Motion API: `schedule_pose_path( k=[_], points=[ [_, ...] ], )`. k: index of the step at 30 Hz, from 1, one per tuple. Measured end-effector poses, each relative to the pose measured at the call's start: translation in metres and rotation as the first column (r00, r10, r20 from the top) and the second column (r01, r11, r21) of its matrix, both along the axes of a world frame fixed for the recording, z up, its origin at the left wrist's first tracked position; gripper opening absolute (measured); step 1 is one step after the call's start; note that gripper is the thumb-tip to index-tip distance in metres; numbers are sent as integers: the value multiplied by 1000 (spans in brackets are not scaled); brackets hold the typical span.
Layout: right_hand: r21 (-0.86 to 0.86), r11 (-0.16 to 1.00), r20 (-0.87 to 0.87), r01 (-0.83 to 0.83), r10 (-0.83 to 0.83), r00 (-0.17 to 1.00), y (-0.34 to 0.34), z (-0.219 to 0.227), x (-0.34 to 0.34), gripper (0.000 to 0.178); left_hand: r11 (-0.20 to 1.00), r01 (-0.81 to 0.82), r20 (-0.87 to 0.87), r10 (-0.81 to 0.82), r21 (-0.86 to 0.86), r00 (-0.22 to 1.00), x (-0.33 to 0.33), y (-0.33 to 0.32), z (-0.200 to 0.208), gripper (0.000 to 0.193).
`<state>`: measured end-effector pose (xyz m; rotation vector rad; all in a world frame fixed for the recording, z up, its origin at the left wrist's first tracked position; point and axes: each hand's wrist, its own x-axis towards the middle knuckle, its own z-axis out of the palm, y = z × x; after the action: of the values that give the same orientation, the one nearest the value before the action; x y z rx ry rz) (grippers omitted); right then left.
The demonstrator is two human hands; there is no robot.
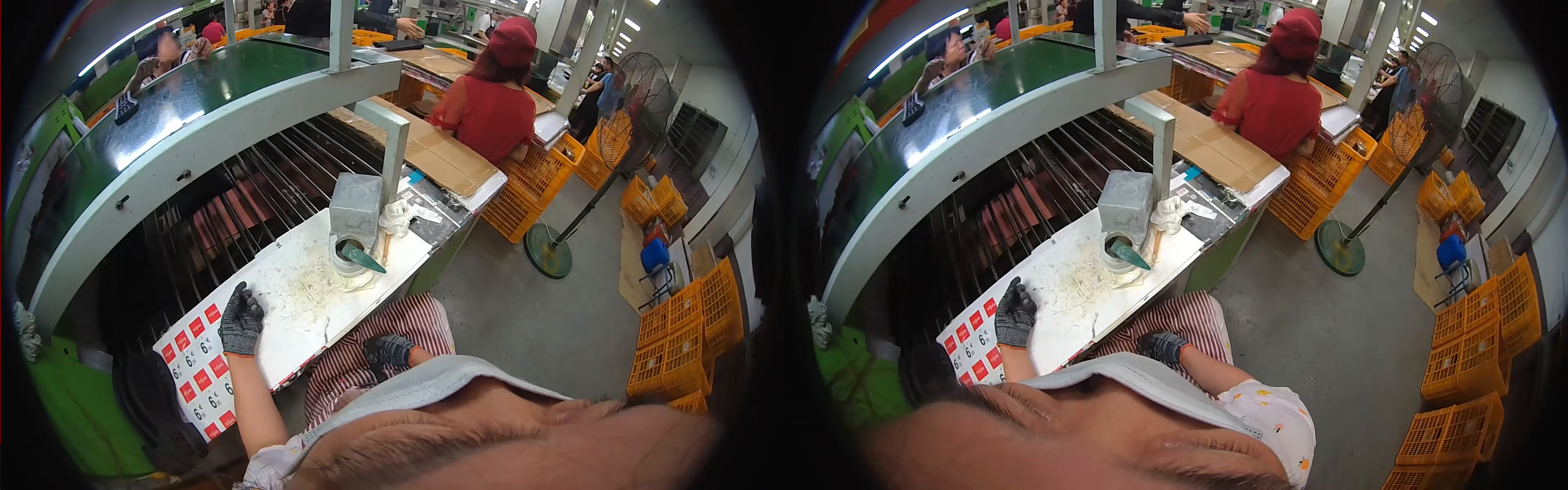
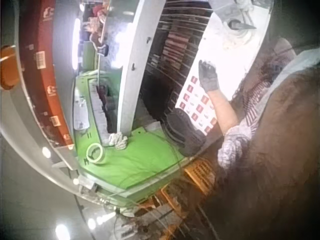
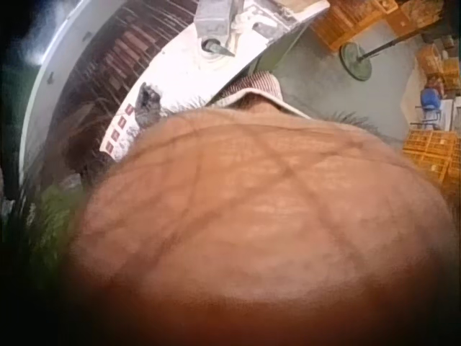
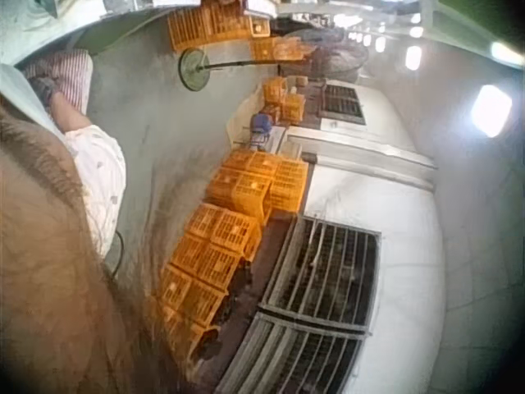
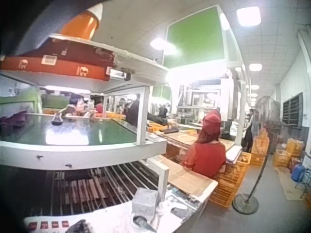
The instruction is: The person applies adhesive from a container onto shoe soles using an applicator tool and places the coated shoe soles onto a conveyor belt.
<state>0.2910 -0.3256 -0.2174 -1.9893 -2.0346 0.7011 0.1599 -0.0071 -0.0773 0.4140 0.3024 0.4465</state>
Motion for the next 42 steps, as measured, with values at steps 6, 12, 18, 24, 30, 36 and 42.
schedule_pose_path(
  k=[6, 12, 18, 24, 30, 36, 42],
  points=[
    [-5, 997, -33, 83, -83, 996, 2, 12, -9, 21, 999, -4, -18, 4, -33, 1000, -6, 2, 0, 25],
    [-106, 994, -9, -5, 4, 1000, 7, 20, -1, 21, 998, 31, 4, -31, -56, 1000, -2, 5, -1, 25],
    [163, 974, -105, 157, -141, 984, -1, -2, -3, 21, 998, 39, 31, -37, -52, 999, -3, 5, -4, 28],
    [117, 992, -3, 53, -53, 999, 1, -11, 1, 21, 998, 34, 43, -32, -45, 999, -4, 8, -8, 27],
    [-87, 993, -58, 75, -80, 995, 3, 29, -3, 23, 998, 15, 26, -14, -58, 1000, -5, 5, -3, 28],
    [-19, 992, -69, 124, -125, 990, -1, 8, -2, 24, 997, 37, 48, -34, -65, 998, -2, 5, -3, 29],
    [82, 996, 52, 26, -30, 998, 1, 4, -1, 21, 998, 25, 38, -23, -49, 999, -3, 4, -4, 28]
  ],
)
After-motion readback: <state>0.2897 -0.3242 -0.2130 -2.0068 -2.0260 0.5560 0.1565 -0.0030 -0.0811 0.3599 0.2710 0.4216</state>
